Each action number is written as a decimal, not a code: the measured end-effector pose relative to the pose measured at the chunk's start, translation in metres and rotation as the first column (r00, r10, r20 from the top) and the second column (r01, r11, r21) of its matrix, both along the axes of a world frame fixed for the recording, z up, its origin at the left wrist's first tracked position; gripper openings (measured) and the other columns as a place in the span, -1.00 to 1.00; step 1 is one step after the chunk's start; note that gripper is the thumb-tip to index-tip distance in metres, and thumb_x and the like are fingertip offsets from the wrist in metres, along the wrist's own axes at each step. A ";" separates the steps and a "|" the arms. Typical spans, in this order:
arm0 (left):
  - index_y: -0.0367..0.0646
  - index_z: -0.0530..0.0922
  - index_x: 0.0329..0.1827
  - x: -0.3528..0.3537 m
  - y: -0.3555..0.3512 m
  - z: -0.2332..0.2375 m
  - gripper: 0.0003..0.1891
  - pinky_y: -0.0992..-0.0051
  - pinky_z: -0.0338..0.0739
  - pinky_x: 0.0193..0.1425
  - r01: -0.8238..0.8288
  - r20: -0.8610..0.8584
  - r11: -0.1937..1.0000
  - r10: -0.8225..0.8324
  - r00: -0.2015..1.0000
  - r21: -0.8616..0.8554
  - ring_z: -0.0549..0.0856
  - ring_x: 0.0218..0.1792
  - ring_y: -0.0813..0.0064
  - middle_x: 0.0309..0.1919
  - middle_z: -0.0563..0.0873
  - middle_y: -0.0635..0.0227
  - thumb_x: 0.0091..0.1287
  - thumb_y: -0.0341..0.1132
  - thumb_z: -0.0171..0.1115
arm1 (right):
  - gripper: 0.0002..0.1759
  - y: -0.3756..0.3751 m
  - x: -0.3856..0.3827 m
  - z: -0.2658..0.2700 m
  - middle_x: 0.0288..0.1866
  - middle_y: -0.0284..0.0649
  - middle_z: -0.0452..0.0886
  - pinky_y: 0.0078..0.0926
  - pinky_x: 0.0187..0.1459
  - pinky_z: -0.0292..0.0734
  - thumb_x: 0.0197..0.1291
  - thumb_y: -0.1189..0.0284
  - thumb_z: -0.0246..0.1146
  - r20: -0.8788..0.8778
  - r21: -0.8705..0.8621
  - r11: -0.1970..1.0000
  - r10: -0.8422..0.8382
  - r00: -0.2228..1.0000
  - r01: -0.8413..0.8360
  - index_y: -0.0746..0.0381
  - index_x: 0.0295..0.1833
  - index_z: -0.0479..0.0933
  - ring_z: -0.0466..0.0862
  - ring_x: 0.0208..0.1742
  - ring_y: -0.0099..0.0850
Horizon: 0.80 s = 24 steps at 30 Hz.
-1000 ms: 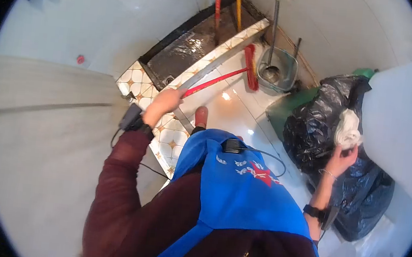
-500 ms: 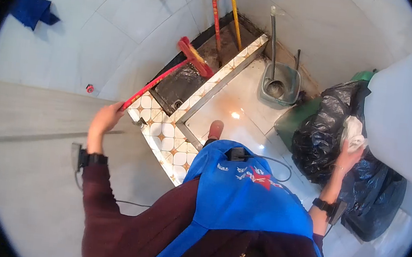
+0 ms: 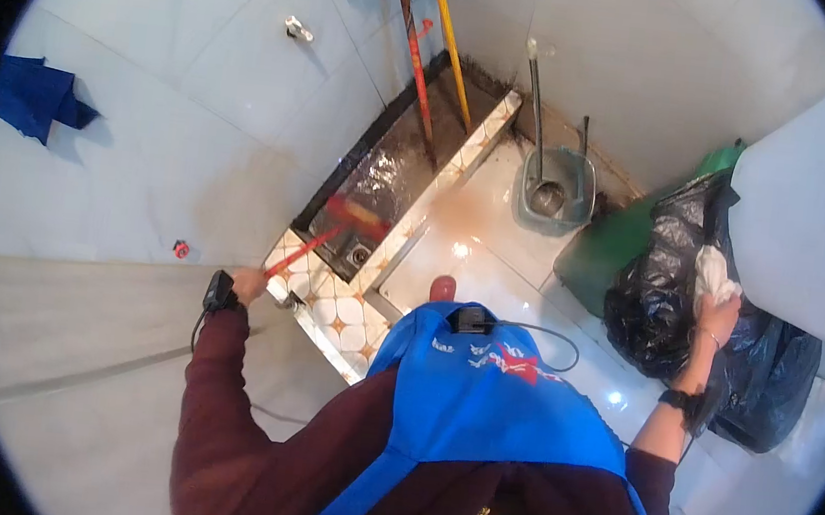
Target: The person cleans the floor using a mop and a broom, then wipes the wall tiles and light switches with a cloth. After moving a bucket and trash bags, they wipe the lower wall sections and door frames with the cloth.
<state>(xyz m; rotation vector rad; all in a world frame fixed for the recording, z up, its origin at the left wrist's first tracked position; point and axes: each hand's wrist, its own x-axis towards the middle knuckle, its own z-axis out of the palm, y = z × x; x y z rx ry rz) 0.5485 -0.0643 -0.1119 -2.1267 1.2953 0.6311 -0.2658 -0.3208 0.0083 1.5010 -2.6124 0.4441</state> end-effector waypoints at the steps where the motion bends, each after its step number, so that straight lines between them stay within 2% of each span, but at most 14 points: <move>1: -0.09 0.58 -0.20 0.011 0.005 0.014 -0.66 0.20 0.51 -0.18 0.019 0.004 0.994 -0.020 1.000 0.111 0.65 -0.24 0.07 -0.29 0.66 0.06 0.26 -0.07 -0.06 | -0.34 0.005 -0.004 0.003 0.07 0.11 0.47 -0.21 0.10 0.36 -0.11 0.25 0.29 0.025 -0.022 1.000 -0.001 1.000 0.002 0.31 0.13 0.35 0.47 0.08 -0.01; 3: -0.04 0.60 -0.19 0.039 0.016 0.025 -0.71 0.20 0.52 -0.17 0.088 0.100 0.988 -0.101 0.990 0.129 0.66 -0.23 0.15 -0.29 0.68 0.14 0.21 -0.11 0.02 | -0.33 0.014 -0.022 0.001 0.06 0.06 0.49 -0.29 0.09 0.37 -0.07 0.25 0.28 0.111 -0.148 0.988 -0.024 0.993 0.041 0.32 0.18 0.32 0.51 0.07 -0.08; 5: 0.08 0.61 -0.13 0.019 -0.008 0.087 -0.75 0.22 0.53 -0.11 0.002 0.145 0.991 -0.021 0.989 0.131 0.65 -0.17 0.17 -0.24 0.68 0.21 0.21 -0.16 0.04 | -0.35 0.022 -0.037 0.008 0.07 -0.04 0.50 -0.39 0.06 0.40 0.02 0.25 0.24 0.493 -0.295 0.949 0.048 0.869 0.115 0.31 0.21 0.30 0.53 0.04 -0.20; 6: 0.13 0.61 -0.13 0.016 -0.013 0.108 -0.75 0.23 0.53 -0.12 0.060 0.126 0.995 -0.070 0.990 0.084 0.65 -0.18 0.17 -0.25 0.68 0.24 0.20 -0.16 0.05 | -0.44 0.028 -0.024 0.023 0.05 -0.12 0.50 -0.41 0.00 0.45 0.10 0.28 0.17 0.807 -0.376 0.904 0.212 0.552 0.204 0.30 0.19 0.31 0.54 0.02 -0.31; 8: 0.17 0.62 -0.13 0.023 -0.023 0.124 -0.76 0.24 0.53 -0.12 0.119 0.117 0.993 -0.121 0.986 0.021 0.65 -0.19 0.18 -0.27 0.68 0.26 0.19 -0.16 0.05 | -0.51 0.039 0.042 0.082 0.03 -0.17 0.51 -0.30 -0.08 0.51 0.16 0.25 0.08 0.942 -0.332 0.896 0.299 0.151 0.296 0.23 0.18 0.33 0.55 0.00 -0.30; 11: 0.18 0.63 -0.14 0.050 -0.033 0.119 -0.76 0.30 0.54 -0.16 0.191 0.108 0.979 -0.184 0.977 -0.063 0.67 -0.22 0.24 -0.31 0.69 0.30 0.18 -0.16 0.09 | -0.49 0.037 0.128 0.137 0.06 -0.19 0.50 -0.11 -0.12 0.54 0.19 0.13 0.04 0.841 -0.280 0.934 0.349 -0.412 0.221 0.12 0.22 0.31 0.56 -0.01 -0.24; 13: 0.09 0.65 -0.18 0.078 -0.036 0.096 -0.77 0.36 0.54 -0.17 -0.035 0.155 0.990 0.014 0.988 0.135 0.68 -0.29 0.24 -0.38 0.70 0.34 0.17 -0.15 0.12 | -0.47 0.025 0.174 0.146 0.09 -0.18 0.48 -0.01 -0.12 0.54 0.20 0.09 0.05 0.729 -0.298 0.951 0.279 -0.625 0.077 0.08 0.23 0.29 0.55 0.01 -0.21; 14: 0.09 0.65 -0.18 0.092 -0.036 0.076 -0.77 0.36 0.54 -0.17 -0.021 0.147 0.993 0.004 0.989 0.120 0.68 -0.29 0.24 -0.38 0.70 0.34 0.17 -0.15 0.12 | -0.48 0.017 0.188 0.137 0.10 -0.18 0.48 -0.02 -0.13 0.54 0.20 0.09 0.06 0.732 -0.305 0.952 0.238 -0.638 0.005 0.07 0.23 0.29 0.54 0.01 -0.19; 16: -0.05 0.61 -0.11 0.111 -0.036 0.037 -0.68 0.40 0.53 -0.14 -0.087 0.468 0.995 0.052 0.882 0.053 0.67 -0.20 0.24 -0.27 0.69 0.27 0.17 -0.10 0.16 | -0.49 0.000 0.221 0.117 0.10 -0.17 0.48 -0.03 -0.14 0.55 0.20 0.13 0.09 0.743 -0.283 0.947 0.115 -0.659 -0.154 0.08 0.22 0.29 0.55 0.00 -0.16; 18: -0.13 0.51 0.06 0.072 -0.071 0.058 -0.51 0.37 0.50 -0.01 0.056 0.316 0.998 -0.050 0.948 -0.011 0.59 -0.01 0.14 -0.06 0.63 0.16 0.16 0.00 0.17 | -0.51 -0.013 0.264 0.102 0.07 -0.17 0.50 -0.07 -0.16 0.55 0.19 0.20 0.13 0.756 -0.190 0.930 -0.064 -0.651 -0.313 0.12 0.21 0.30 0.57 -0.05 -0.15; 20: -0.16 0.37 0.22 0.023 -0.117 0.081 -0.37 0.31 0.42 0.13 -0.046 -0.211 0.934 -0.032 0.977 -0.355 0.46 0.16 0.11 0.12 0.50 0.05 0.18 0.07 0.17 | -0.51 -0.026 0.308 0.080 0.03 -0.14 0.51 -0.22 -0.23 0.55 0.18 0.24 0.13 0.735 -0.099 0.902 -0.218 -0.642 -0.420 0.14 0.20 0.29 0.58 -0.12 -0.15; 21: -0.19 0.27 0.30 -0.008 -0.140 0.102 -0.28 0.34 0.28 0.26 -0.204 -0.555 0.919 -0.020 0.832 -0.338 0.39 0.24 0.19 0.17 0.44 0.01 0.21 0.15 0.09 | -0.52 -0.030 0.333 0.072 0.02 -0.11 0.50 -0.34 -0.27 0.55 0.19 0.26 0.11 0.711 -0.073 0.887 -0.274 -0.647 -0.456 0.15 0.21 0.27 0.58 -0.15 -0.14; 22: -0.12 0.12 0.38 -0.040 -0.161 0.123 -0.25 0.31 0.28 0.26 -0.253 -0.754 0.920 -0.064 0.654 -0.298 0.33 0.28 0.23 0.25 0.35 0.06 0.25 0.14 0.05 | -0.53 -0.031 0.361 0.072 -0.01 -0.11 0.52 -0.39 -0.31 0.53 0.19 0.25 0.10 0.719 -0.041 0.875 -0.310 -0.622 -0.483 0.16 0.19 0.28 0.58 -0.19 -0.18; 24: -0.02 -0.08 0.45 -0.094 -0.188 0.154 -0.14 0.24 0.29 0.25 -0.425 -0.980 0.901 -0.003 0.199 -0.089 0.29 0.30 0.26 0.34 0.21 0.14 0.22 0.19 0.07 | -0.57 -0.032 0.415 0.078 -0.07 -0.12 0.56 -0.47 -0.39 0.48 0.21 0.23 0.06 0.701 -0.068 0.810 -0.376 -0.606 -0.582 0.15 0.16 0.31 0.57 -0.26 -0.28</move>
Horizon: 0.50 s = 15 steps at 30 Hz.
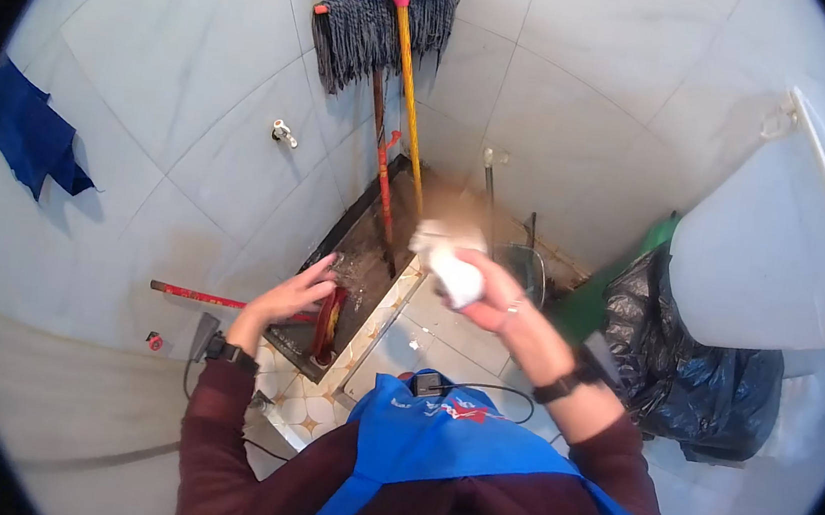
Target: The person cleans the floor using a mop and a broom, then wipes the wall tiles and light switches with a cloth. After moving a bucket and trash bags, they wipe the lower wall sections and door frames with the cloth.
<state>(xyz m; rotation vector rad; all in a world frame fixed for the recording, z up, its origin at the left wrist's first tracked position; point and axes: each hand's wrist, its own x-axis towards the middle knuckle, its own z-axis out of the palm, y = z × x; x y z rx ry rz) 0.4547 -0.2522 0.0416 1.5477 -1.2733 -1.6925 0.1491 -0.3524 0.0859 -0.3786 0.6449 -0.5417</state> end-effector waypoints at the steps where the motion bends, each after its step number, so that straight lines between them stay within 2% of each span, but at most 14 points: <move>1: 0.02 -0.16 0.45 -0.016 -0.011 0.006 -0.07 0.21 0.29 0.25 -0.045 -0.200 0.995 0.027 0.979 -0.086 0.28 0.30 0.23 0.35 0.17 0.15 0.16 0.23 0.11 | -0.58 0.000 0.024 0.004 -0.10 -0.13 0.57 -0.51 -0.44 0.46 0.22 0.21 0.04 0.056 -0.031 0.996 0.090 0.994 -0.088 0.14 0.15 0.33 0.57 -0.31 -0.33; 2: 0.06 -0.23 0.46 -0.030 -0.022 0.010 0.01 0.19 0.30 0.24 -0.103 -0.394 0.982 0.032 0.919 -0.159 0.28 0.29 0.19 0.37 0.12 0.17 0.11 0.28 0.14 | -0.58 0.003 0.044 0.015 -0.09 -0.11 0.57 -0.54 -0.49 0.44 0.23 0.20 0.02 0.154 -0.012 0.986 0.165 0.974 -0.166 0.14 0.15 0.33 0.56 -0.35 -0.36; 3: 0.07 -0.25 0.46 -0.043 -0.034 0.013 0.12 0.24 0.31 0.25 -0.205 -0.574 0.965 0.077 0.815 -0.162 0.28 0.29 0.16 0.35 0.18 0.18 -0.01 0.32 0.22 | -0.58 0.005 0.061 0.024 -0.09 -0.09 0.57 -0.57 -0.53 0.42 0.25 0.18 -0.01 0.251 0.000 0.970 0.234 0.939 -0.242 0.14 0.14 0.34 0.55 -0.39 -0.39; 5: 0.07 -0.25 0.46 -0.057 -0.050 0.036 0.14 0.24 0.33 0.24 -0.350 -0.681 0.880 0.043 0.731 -0.320 0.33 0.26 0.10 0.31 0.24 0.14 -0.04 0.28 0.28 | -0.55 0.006 0.094 0.023 -0.09 -0.05 0.57 -0.58 -0.59 0.39 0.29 0.11 -0.05 0.350 -0.028 0.897 0.422 0.836 -0.441 0.14 0.15 0.33 0.57 -0.37 -0.39; 6: 0.07 -0.21 0.46 -0.063 -0.053 0.056 0.14 0.22 0.39 0.21 -0.389 -0.753 0.866 0.023 0.658 -0.313 0.41 0.19 0.09 0.27 0.27 0.09 -0.07 0.20 0.36 | -0.51 0.010 0.106 0.025 -0.08 -0.03 0.57 -0.57 -0.56 0.41 0.29 0.04 -0.08 0.312 -0.068 0.899 0.430 0.847 -0.432 0.14 0.16 0.33 0.59 -0.34 -0.38; 7: 0.00 0.03 0.38 -0.058 -0.058 0.063 -0.06 0.16 0.46 0.14 -0.407 -0.813 0.864 -0.005 0.582 -0.297 0.52 0.07 0.07 0.19 0.36 0.02 0.00 0.03 0.38 | -0.46 0.013 0.117 0.027 -0.07 -0.01 0.56 -0.56 -0.53 0.43 0.29 -0.03 -0.10 0.274 -0.106 0.900 0.436 0.857 -0.423 0.14 0.16 0.32 0.60 -0.31 -0.37; 8: -0.04 0.13 0.27 -0.046 -0.059 0.061 -0.23 0.15 0.49 0.11 -0.449 -0.823 0.848 0.028 0.567 -0.281 0.55 0.03 0.08 0.13 0.41 0.02 0.05 -0.06 0.35 | -0.38 0.011 0.125 0.026 -0.06 -0.01 0.56 -0.53 -0.40 0.47 0.26 -0.13 -0.13 0.246 -0.149 0.902 0.430 0.869 -0.405 0.15 0.16 0.33 0.61 -0.24 -0.35; 9: -0.08 0.23 0.16 -0.034 -0.060 0.059 -0.39 0.14 0.52 0.08 -0.491 -0.833 0.830 0.061 0.550 -0.263 0.57 -0.01 0.08 0.06 0.46 0.02 0.10 -0.16 0.33 | -0.38 0.010 0.131 0.034 -0.09 -0.05 0.57 -0.51 -0.27 0.49 0.25 -0.11 -0.09 0.319 -0.179 0.899 0.437 0.841 -0.399 0.17 0.15 0.33 0.59 -0.21 -0.38; 10: -0.09 0.29 -0.02 -0.029 -0.058 0.070 -0.61 0.13 0.54 0.05 -0.560 -0.858 0.790 0.087 0.507 -0.251 0.61 -0.07 0.10 -0.10 0.54 0.06 0.16 -0.26 0.25 | -0.42 0.006 0.138 0.035 -0.11 -0.08 0.58 -0.51 -0.26 0.49 0.25 -0.05 -0.04 0.331 -0.214 0.876 0.481 0.812 -0.432 0.19 0.13 0.35 0.59 -0.21 -0.40; 11: -0.08 0.31 0.00 -0.018 -0.063 0.071 -0.63 0.23 0.59 -0.08 -0.580 -0.860 0.772 0.088 0.503 -0.261 0.62 -0.15 0.20 -0.18 0.54 0.13 0.20 -0.24 0.22 | -0.47 0.002 0.145 0.035 -0.12 -0.11 0.58 -0.51 -0.24 0.49 0.26 0.00 0.01 0.340 -0.250 0.849 0.527 0.779 -0.465 0.21 0.12 0.37 0.58 -0.21 -0.42; 12: -0.11 0.32 -0.03 -0.010 -0.069 0.073 -0.66 0.30 0.58 -0.18 -0.586 -0.874 0.761 0.053 0.483 -0.278 0.61 -0.21 0.26 -0.22 0.54 0.16 0.23 -0.22 0.20 | -0.60 -0.006 0.151 0.044 -0.18 -0.19 0.59 -0.51 -0.26 0.49 0.25 0.16 0.11 0.248 -0.269 0.818 0.570 0.784 -0.509 0.23 0.05 0.41 0.57 -0.25 -0.45; 13: -0.14 0.33 -0.06 -0.002 -0.076 0.076 -0.68 0.37 0.58 -0.28 -0.597 -0.886 0.747 0.022 0.462 -0.293 0.61 -0.26 0.32 -0.26 0.55 0.19 0.25 -0.20 0.17 | -0.71 -0.016 0.160 0.048 -0.22 -0.22 0.60 -0.50 -0.36 0.47 0.20 0.29 0.19 0.204 -0.280 0.779 0.620 0.758 -0.561 0.18 -0.02 0.43 0.57 -0.31 -0.47; 15: -0.22 0.38 -0.17 0.017 -0.086 0.082 -0.70 0.48 0.51 -0.41 -0.671 -0.820 0.727 0.291 0.493 -0.145 0.57 -0.39 0.47 -0.35 0.56 0.27 0.28 -0.16 0.14 | -0.74 -0.032 0.181 0.056 -0.33 -0.28 0.57 -0.56 -0.46 0.46 0.14 0.33 0.24 -0.042 -0.416 0.658 0.675 0.737 -0.627 0.22 -0.11 0.47 0.56 -0.36 -0.51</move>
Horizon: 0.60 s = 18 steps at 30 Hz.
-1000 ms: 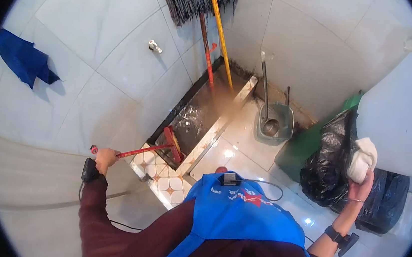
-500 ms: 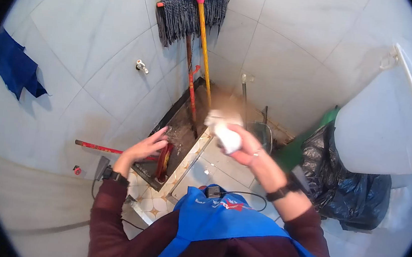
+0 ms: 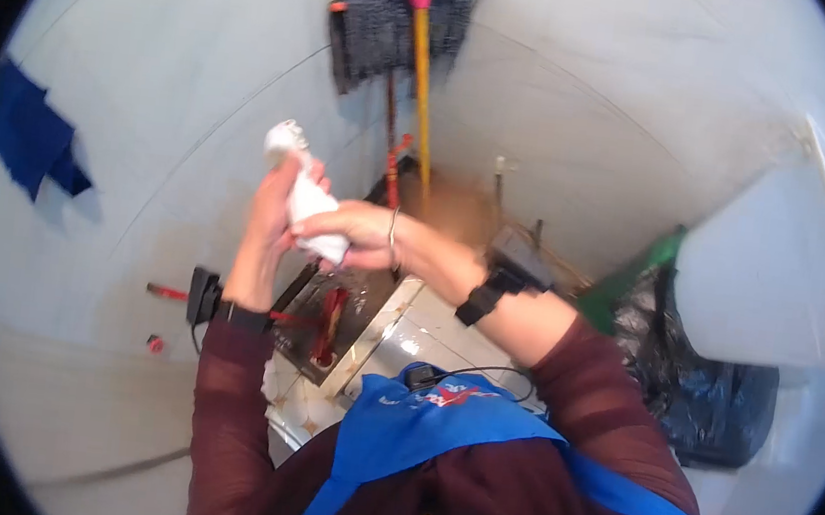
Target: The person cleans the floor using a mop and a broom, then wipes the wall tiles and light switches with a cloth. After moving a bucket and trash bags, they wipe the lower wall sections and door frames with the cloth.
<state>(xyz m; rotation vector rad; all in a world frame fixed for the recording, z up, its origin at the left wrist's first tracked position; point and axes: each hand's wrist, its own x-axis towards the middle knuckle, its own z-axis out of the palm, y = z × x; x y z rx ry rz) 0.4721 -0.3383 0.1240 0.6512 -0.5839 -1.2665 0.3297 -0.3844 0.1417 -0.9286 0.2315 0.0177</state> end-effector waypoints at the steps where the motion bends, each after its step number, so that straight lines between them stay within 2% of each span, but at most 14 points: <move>1: -0.25 0.44 -0.27 0.004 -0.006 0.005 -0.70 0.54 0.49 -0.43 -0.105 0.181 0.989 0.085 0.980 0.101 0.55 -0.47 0.56 -0.45 0.55 0.37 0.28 -0.15 0.15 | -0.74 -0.006 0.011 -0.002 -0.38 -0.30 0.54 -0.57 -0.51 0.42 0.09 0.33 0.27 -0.060 -0.096 0.995 -0.046 0.997 0.040 0.22 -0.15 0.48 0.54 -0.41 -0.52; 2: -0.21 0.49 -0.28 0.009 -0.013 0.008 -0.77 0.59 0.46 -0.46 -0.120 0.360 0.986 0.069 0.930 0.119 0.52 -0.52 0.64 -0.48 0.55 0.43 0.27 -0.19 0.16 | -0.74 -0.011 0.020 -0.006 -0.43 -0.32 0.52 -0.59 -0.56 0.39 0.04 0.34 0.30 -0.111 -0.199 0.977 -0.100 0.989 0.077 0.22 -0.18 0.48 0.52 -0.46 -0.53; 5: -0.19 0.52 -0.30 0.018 -0.035 -0.002 -0.83 0.59 0.42 -0.46 -0.250 0.485 0.961 0.166 0.859 0.115 0.53 -0.49 0.63 -0.50 0.55 0.44 0.21 -0.27 0.16 | -0.71 -0.024 0.045 -0.022 -0.49 -0.30 0.49 -0.50 -0.55 0.38 -0.09 0.35 0.30 -0.110 -0.474 0.864 -0.248 0.962 0.169 0.20 -0.21 0.48 0.49 -0.51 -0.48; 6: -0.20 0.52 -0.30 0.023 -0.043 -0.007 -0.84 0.56 0.42 -0.44 -0.304 0.624 0.944 0.159 0.765 0.131 0.53 -0.49 0.62 -0.50 0.55 0.44 0.17 -0.29 0.15 | -0.70 -0.027 0.052 -0.033 -0.48 -0.26 0.51 -0.45 -0.52 0.41 -0.09 0.34 0.28 -0.061 -0.552 0.802 -0.314 0.948 0.230 0.21 -0.21 0.49 0.51 -0.50 -0.44; 7: -0.21 0.53 -0.31 0.029 -0.048 -0.014 -0.84 0.53 0.43 -0.42 -0.354 0.745 0.924 0.135 0.654 0.144 0.53 -0.49 0.62 -0.51 0.55 0.44 0.14 -0.31 0.14 | -0.70 -0.030 0.061 -0.042 -0.48 -0.26 0.51 -0.45 -0.52 0.41 -0.09 0.34 0.28 -0.068 -0.542 0.812 -0.299 0.952 0.217 0.21 -0.21 0.49 0.51 -0.50 -0.44; 8: -0.21 0.53 -0.31 0.033 -0.054 -0.021 -0.84 0.53 0.43 -0.42 -0.367 0.748 0.917 0.133 0.650 0.156 0.53 -0.49 0.62 -0.51 0.55 0.44 0.14 -0.31 0.14 | -0.65 -0.035 0.066 -0.051 -0.45 -0.17 0.55 -0.37 -0.45 0.45 -0.09 0.31 0.27 0.004 -0.710 0.663 -0.336 0.942 0.239 0.23 -0.16 0.47 0.56 -0.45 -0.34; 9: -0.21 0.53 -0.29 0.036 -0.060 -0.026 -0.82 0.46 0.44 -0.38 -0.404 0.843 0.905 0.110 0.526 0.134 0.56 -0.46 0.55 -0.48 0.58 0.41 0.12 -0.31 0.13 | -0.60 -0.038 0.071 -0.060 -0.42 -0.08 0.59 -0.30 -0.38 0.49 -0.09 0.29 0.26 0.088 -0.839 0.476 -0.359 0.929 0.263 0.25 -0.12 0.45 0.60 -0.41 -0.23; 10: -0.22 0.52 -0.28 0.039 -0.065 -0.032 -0.80 0.39 0.45 -0.33 -0.434 0.918 0.895 0.081 0.388 0.104 0.59 -0.43 0.49 -0.45 0.61 0.38 0.10 -0.30 0.12 | -0.60 -0.039 0.076 -0.072 -0.42 -0.08 0.59 -0.30 -0.38 0.49 -0.09 0.29 0.26 0.091 -0.833 0.486 -0.354 0.931 0.266 0.25 -0.12 0.45 0.60 -0.41 -0.23; 11: -0.22 0.52 -0.28 0.039 -0.067 -0.038 -0.80 0.39 0.45 -0.33 -0.438 0.922 0.893 0.074 0.379 0.108 0.59 -0.43 0.49 -0.45 0.61 0.38 0.10 -0.30 0.12 | -0.53 -0.041 0.081 -0.082 -0.37 0.02 0.59 -0.26 -0.29 0.50 -0.09 0.25 0.27 0.074 -0.873 0.402 -0.449 0.890 0.275 0.30 -0.08 0.42 0.61 -0.31 -0.13; 13: -0.21 0.52 -0.27 0.036 -0.081 -0.043 -0.76 0.29 0.46 -0.27 -0.580 0.991 0.815 0.088 0.100 -0.014 0.64 -0.33 0.36 -0.37 0.66 0.31 0.11 -0.23 0.17 | -0.34 -0.041 0.081 -0.088 -0.27 0.23 0.56 -0.15 -0.14 0.49 -0.10 0.17 0.30 0.086 -0.905 0.267 -0.648 0.756 0.331 0.42 0.02 0.31 0.57 -0.13 0.08; 14: -0.21 0.52 -0.27 0.033 -0.085 -0.045 -0.76 0.29 0.46 -0.27 -0.560 0.992 0.828 0.086 0.096 -0.018 0.64 -0.33 0.36 -0.37 0.66 0.31 0.11 -0.23 0.17 | -0.34 -0.040 0.078 -0.090 -0.27 0.23 0.56 -0.15 -0.14 0.49 -0.10 0.17 0.30 0.091 -0.903 0.258 -0.666 0.740 0.343 0.42 0.02 0.31 0.57 -0.13 0.08; 16: -0.22 0.47 -0.03 0.022 -0.091 -0.051 -0.55 0.26 0.48 -0.12 -0.599 1.000 0.800 0.017 0.023 0.000 0.60 -0.04 0.25 -0.09 0.62 0.12 0.12 -0.09 0.22 | -0.19 -0.050 0.067 -0.101 -0.20 0.24 0.54 -0.11 -0.11 0.48 -0.16 0.12 0.38 -0.010 -0.890 0.350 -0.655 0.755 0.291 0.43 0.05 0.17 0.58 -0.12 0.10; 17: -0.22 0.47 -0.03 0.019 -0.096 -0.055 -0.55 0.26 0.48 -0.12 -0.570 1.000 0.822 0.015 0.023 0.001 0.60 -0.04 0.25 -0.09 0.62 0.12 0.12 -0.09 0.22 | -0.20 -0.052 0.050 -0.099 -0.17 0.23 0.54 -0.13 -0.09 0.48 -0.14 0.14 0.36 0.012 -0.869 0.358 -0.674 0.739 0.341 0.44 0.06 0.16 0.57 -0.10 0.09; 18: -0.23 0.36 0.11 0.016 -0.098 -0.062 -0.44 0.29 0.45 -0.02 -0.588 0.985 0.803 0.011 0.174 0.095 0.53 0.06 0.26 0.03 0.53 0.08 0.12 -0.08 0.24 | -0.21 -0.054 0.032 -0.098 -0.15 0.21 0.54 -0.15 -0.06 0.47 -0.12 0.16 0.34 0.027 -0.846 0.369 -0.690 0.723 0.384 0.45 0.08 0.16 0.57 -0.08 0.08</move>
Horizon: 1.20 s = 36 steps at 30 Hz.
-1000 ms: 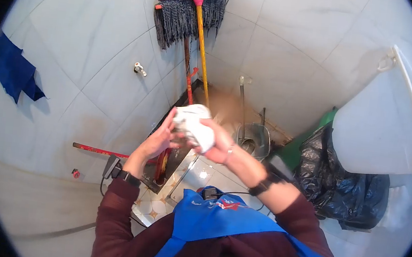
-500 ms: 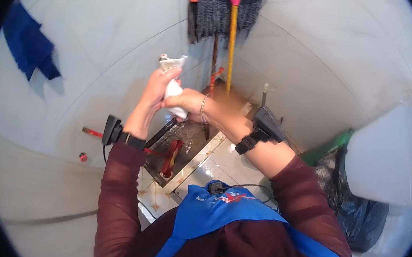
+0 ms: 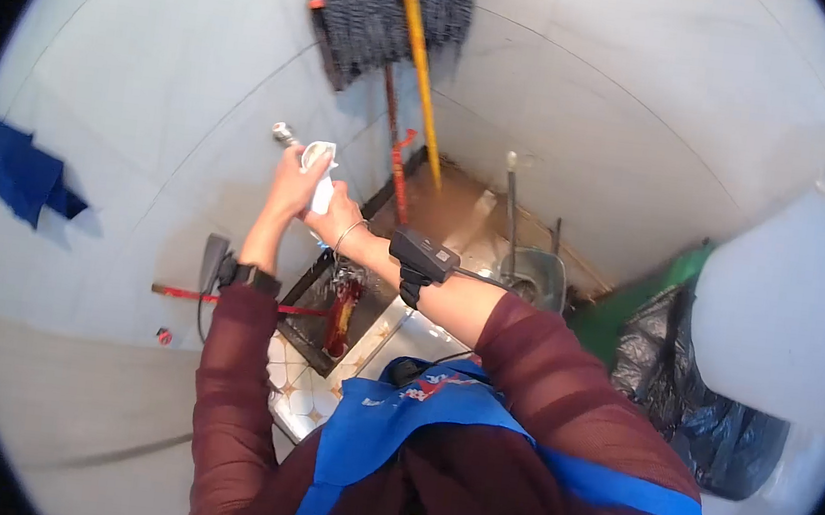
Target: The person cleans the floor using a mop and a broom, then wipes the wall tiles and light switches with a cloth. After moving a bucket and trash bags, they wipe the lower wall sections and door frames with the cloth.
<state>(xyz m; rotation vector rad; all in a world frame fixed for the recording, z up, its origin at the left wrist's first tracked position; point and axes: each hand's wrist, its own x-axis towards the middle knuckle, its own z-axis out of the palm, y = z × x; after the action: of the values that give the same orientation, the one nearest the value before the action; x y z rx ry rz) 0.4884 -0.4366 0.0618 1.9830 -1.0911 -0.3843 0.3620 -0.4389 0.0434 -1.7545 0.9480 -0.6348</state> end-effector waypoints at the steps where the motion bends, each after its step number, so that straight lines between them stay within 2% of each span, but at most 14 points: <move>1: -0.25 0.26 0.25 -0.015 -0.002 0.001 -0.31 0.32 0.43 0.09 -0.035 -0.149 0.999 0.037 0.988 0.017 0.46 0.16 0.26 0.15 0.44 0.04 0.12 -0.07 0.26 | -0.18 -0.011 -0.014 -0.003 -0.09 0.18 0.52 -0.18 -0.01 0.45 -0.15 0.19 0.36 -0.024 0.057 0.998 -0.025 0.999 0.026 0.42 0.12 0.14 0.54 0.00 0.03; 4: -0.27 0.04 0.37 -0.080 0.002 0.023 -0.16 0.37 0.26 0.27 0.283 -0.594 0.959 -0.216 0.775 0.020 0.34 0.26 0.27 0.28 0.26 0.04 0.11 -0.15 0.30 | -0.17 -0.037 -0.064 -0.013 -0.01 0.17 0.46 -0.22 0.04 0.42 -0.18 0.24 0.39 0.116 -0.108 0.993 -0.043 0.992 0.056 0.39 0.14 0.13 0.51 0.06 -0.01; 8: -0.23 0.04 0.38 -0.079 -0.034 -0.012 -0.21 0.42 0.19 0.30 0.525 -0.319 0.848 -0.516 0.795 -0.065 0.36 0.22 0.38 0.19 0.38 0.19 0.14 -0.27 0.27 | -0.16 -0.070 -0.168 -0.004 0.13 -0.02 0.42 -0.33 0.10 0.41 -0.01 0.28 0.35 0.046 -0.026 0.928 0.373 0.927 -0.372 0.30 0.32 0.09 0.44 0.17 -0.28; 9: -0.22 0.06 0.37 -0.077 -0.037 -0.009 -0.24 0.41 0.25 0.26 0.499 -0.385 0.861 -0.497 0.778 -0.103 0.40 0.18 0.41 0.15 0.42 0.23 0.15 -0.29 0.25 | -0.28 -0.077 -0.202 0.003 0.13 -0.07 0.43 -0.36 0.09 0.42 0.04 0.35 0.31 -0.027 -0.195 0.921 0.338 0.941 -0.337 0.25 0.30 0.16 0.45 0.16 -0.32; 12: -0.19 0.13 0.35 -0.064 -0.042 0.002 -0.33 0.42 0.47 0.01 0.358 -0.749 0.922 -0.339 0.569 -0.145 0.57 -0.06 0.52 0.03 0.53 0.34 0.17 -0.34 0.20 | -0.44 -0.095 -0.306 0.026 0.08 -0.09 0.49 -0.40 0.12 0.41 0.06 0.44 0.26 0.069 -0.034 0.999 0.007 0.998 -0.005 0.28 0.21 0.30 0.49 0.12 -0.34; 14: -0.18 0.17 0.33 -0.025 -0.056 -0.058 -0.31 0.40 0.48 0.02 0.415 -0.780 0.907 -0.208 0.590 0.073 0.59 -0.02 0.37 0.03 0.56 0.23 0.10 -0.34 0.22 | -0.52 -0.089 -0.375 0.031 0.11 -0.09 0.48 -0.45 0.14 0.38 0.17 0.47 0.17 0.125 0.056 0.955 -0.297 0.947 0.293 0.29 0.21 0.30 0.49 0.10 -0.39; 15: -0.20 0.22 0.29 -0.023 -0.061 -0.084 -0.32 0.39 0.47 0.04 0.371 -0.271 0.802 -0.269 0.924 0.468 0.59 -0.01 0.30 0.02 0.57 0.16 0.06 -0.33 0.23 | -0.54 -0.081 -0.405 0.038 0.12 -0.09 0.48 -0.48 0.14 0.37 0.21 0.45 0.15 0.070 0.087 0.902 -0.428 0.901 0.422 0.29 0.22 0.29 0.49 0.11 -0.38; 16: -0.21 0.27 0.26 -0.023 -0.072 -0.097 -0.33 0.39 0.47 0.05 0.080 0.316 0.685 -0.433 0.844 0.724 0.58 0.00 0.23 0.01 0.58 0.09 0.02 -0.31 0.23 | -0.55 -0.073 -0.442 0.028 0.09 -0.10 0.51 -0.47 0.12 0.39 0.23 0.43 0.14 0.063 0.100 0.843 -0.535 0.842 0.528 0.30 0.22 0.29 0.51 0.08 -0.39; 18: -0.19 0.49 0.07 -0.022 -0.091 -0.109 -0.47 0.37 0.46 0.06 0.418 -0.072 0.770 -0.441 0.895 0.481 0.60 -0.02 0.20 -0.09 0.63 0.06 -0.03 -0.24 0.24 | -0.59 -0.045 -0.496 0.011 0.01 -0.13 0.56 -0.54 -0.02 0.46 0.24 0.42 0.13 0.047 0.118 0.647 -0.761 0.647 0.753 0.30 0.18 0.33 0.57 -0.06 -0.44; 20: -0.14 0.52 0.03 -0.051 -0.130 -0.107 -0.52 0.36 0.46 0.05 0.430 -0.205 0.799 -0.378 0.903 0.420 0.62 -0.05 0.23 -0.13 0.64 0.09 -0.02 -0.22 0.23 | -0.63 -0.010 -0.518 0.003 -0.06 -0.16 0.58 -0.61 -0.12 0.47 0.25 0.42 0.12 0.044 0.089 0.465 -0.885 0.463 0.881 0.29 0.14 0.35 0.58 -0.14 -0.47; 24: -0.11 0.47 0.09 -0.098 -0.248 -0.088 -0.51 0.30 0.44 0.09 0.555 0.099 0.810 -0.579 0.810 0.191 0.58 -0.01 0.11 -0.09 0.60 0.04 0.02 -0.22 0.19 | -0.67 0.030 -0.524 -0.010 -0.11 -0.20 0.58 -0.64 -0.23 0.46 0.25 0.44 0.11 0.022 0.097 0.305 -0.952 0.304 0.947 0.30 0.11 0.35 0.57 -0.23 -0.52; 28: -0.08 0.40 0.18 -0.120 -0.364 0.003 -0.47 0.25 0.40 0.10 0.369 0.328 0.861 -0.256 0.909 -0.350 0.52 0.00 0.05 -0.09 0.52 -0.01 0.07 -0.25 0.20 | -0.67 0.029 -0.496 -0.001 -0.12 -0.21 0.57 -0.65 -0.26 0.45 0.25 0.46 0.10 -0.010 0.042 0.322 -0.947 0.322 0.946 0.31 0.11 0.32 0.55 -0.26 -0.53; 31: -0.04 0.36 0.21 -0.135 -0.424 0.059 -0.44 0.28 0.34 0.15 0.285 0.304 0.705 -0.103 0.947 -0.649 0.44 0.05 0.09 0.02 0.40 0.07 0.08 -0.29 0.22 | -0.66 0.032 -0.472 0.011 -0.15 -0.23 0.57 -0.67 -0.26 0.44 0.24 0.47 0.11 -0.040 0.018 0.255 -0.966 0.255 0.967 0.30 0.12 0.32 0.54 -0.29 -0.55; 36: -0.16 0.30 0.22 -0.181 -0.502 -0.019 -0.42 0.17 0.22 0.21 0.122 0.260 0.603 0.146 0.954 -0.788 0.34 0.10 0.02 0.04 0.31 0.00 0.04 -0.47 0.13 | -0.66 0.070 -0.460 0.004 -0.18 -0.26 0.56 -0.69 -0.29 0.42 0.22 0.49 0.12 -0.110 0.038 0.095 -0.989 0.098 0.995 0.29 0.11 0.32 0.53 -0.32 -0.56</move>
<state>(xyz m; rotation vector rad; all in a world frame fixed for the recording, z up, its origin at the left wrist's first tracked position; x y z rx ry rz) 0.3073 -0.9381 0.0426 1.2235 -1.1525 0.4092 -0.0984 -0.3688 0.0476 -0.7062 2.2241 -1.3543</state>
